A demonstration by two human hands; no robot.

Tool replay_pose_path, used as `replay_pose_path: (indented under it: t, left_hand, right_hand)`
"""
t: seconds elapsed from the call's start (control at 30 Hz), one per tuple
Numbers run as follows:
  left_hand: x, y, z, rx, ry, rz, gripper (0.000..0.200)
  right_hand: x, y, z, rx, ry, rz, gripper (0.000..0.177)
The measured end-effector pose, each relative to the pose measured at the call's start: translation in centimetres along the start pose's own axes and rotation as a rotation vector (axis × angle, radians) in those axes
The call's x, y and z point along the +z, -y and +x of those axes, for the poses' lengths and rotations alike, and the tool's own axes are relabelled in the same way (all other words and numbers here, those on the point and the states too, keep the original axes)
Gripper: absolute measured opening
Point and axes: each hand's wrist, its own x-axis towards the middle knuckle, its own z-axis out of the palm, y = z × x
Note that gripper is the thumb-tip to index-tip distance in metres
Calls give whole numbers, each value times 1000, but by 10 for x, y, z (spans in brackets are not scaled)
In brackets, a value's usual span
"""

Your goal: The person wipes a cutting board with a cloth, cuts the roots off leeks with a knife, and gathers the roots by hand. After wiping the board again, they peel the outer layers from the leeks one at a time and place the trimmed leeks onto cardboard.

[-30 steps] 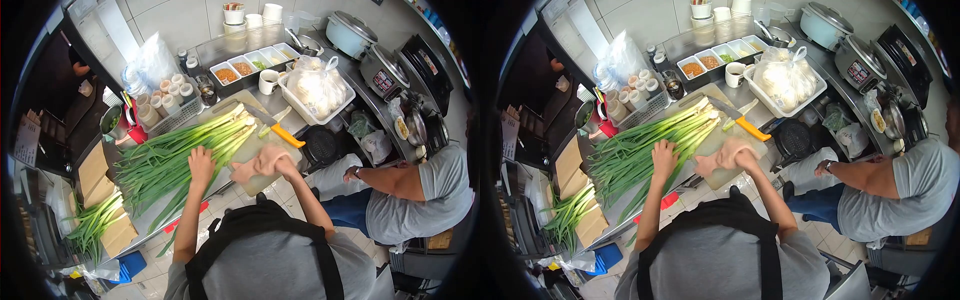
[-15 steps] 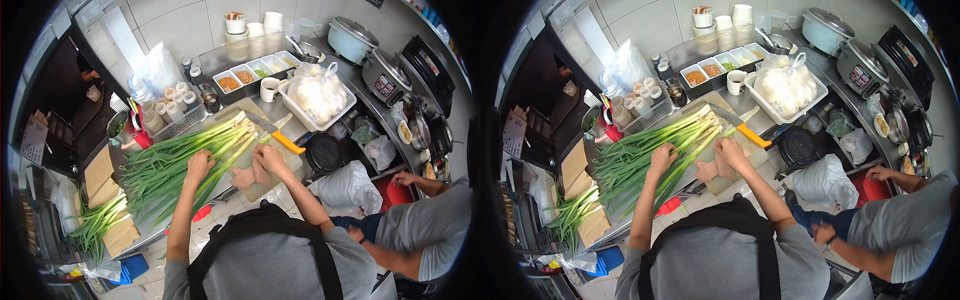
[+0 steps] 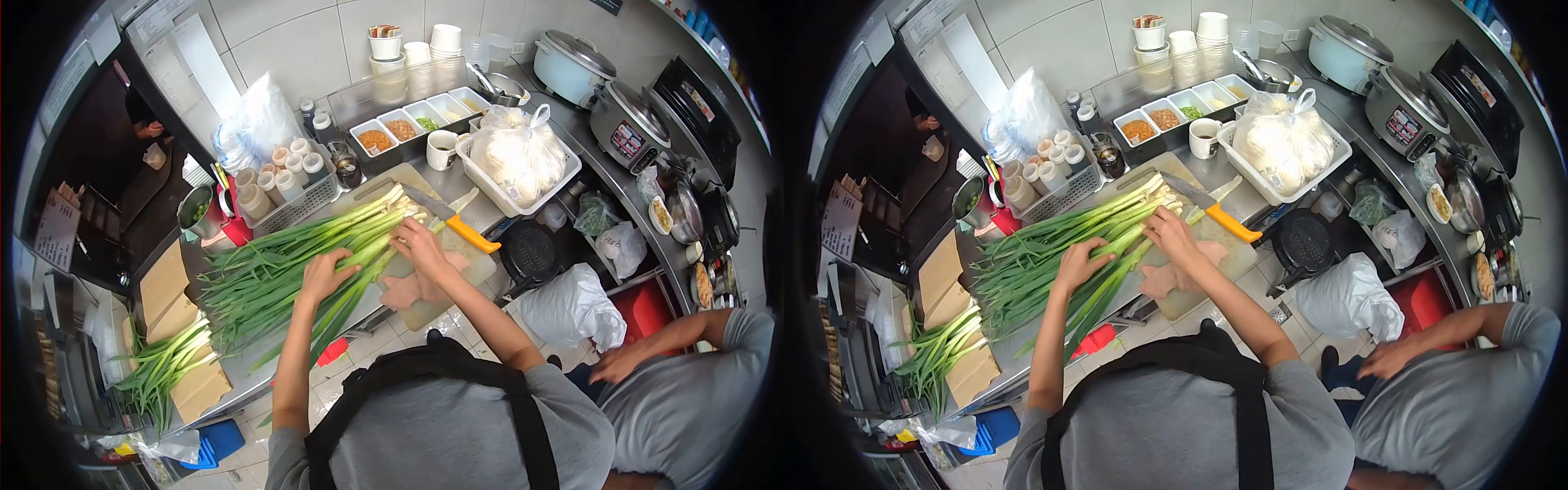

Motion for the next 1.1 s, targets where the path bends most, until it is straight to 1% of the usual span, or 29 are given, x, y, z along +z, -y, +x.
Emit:
replay_pose_path:
  t: [0.03, 0.1, 0.23, 0.3, 0.43, 0.53, 0.63, 0.73, 0.83, 0.93, 0.97, 1.07, 1.1]
  left_hand:
    - [0, -4, -4, 4, -23, 32, 34]
    - [2, -12, -11, 13, -68, 98, 34]
    - [8, -16, -20, 126, -170, 144, 28]
    - [10, -17, -22, 146, -186, 191, 27]
    - [16, -10, -29, 112, -176, 175, 27]
    - [16, -4, -34, 82, -174, 232, 26]
    - [12, 1, -40, 93, -228, 315, 23]
    - [9, 12, -46, 113, -301, 360, 22]
    - [7, 18, -53, 117, -343, 383, 21]
    - [6, 21, -58, 110, -364, 379, 22]
    - [5, 21, -59, 102, -369, 378, 22]
    - [8, 16, -53, 111, -426, 366, 22]
    - [10, 13, -50, 121, -451, 360, 21]
  right_hand:
    - [3, -2, -2, 11, 4, 44, 16]
    - [8, -2, -3, 15, 28, -69, 15]
    - [19, 6, -6, 25, 51, -259, 12]
    - [21, 4, -6, -36, 49, -285, 13]
    - [27, -1, -5, -166, 56, -328, 14]
    - [27, -2, -3, -140, 57, -357, 13]
    - [14, -21, 7, 18, 11, -269, 11]
    - [-5, -47, 17, 219, -99, -231, 10]
    - [-26, -73, 21, 406, -143, -163, 10]
    - [-42, -96, 18, 475, -255, -214, 10]
    - [-49, -95, 17, 476, -256, -296, 7]
    - [-41, -104, 2, 356, -139, -372, 7]
    - [-38, -103, -4, 254, -110, -432, 9]
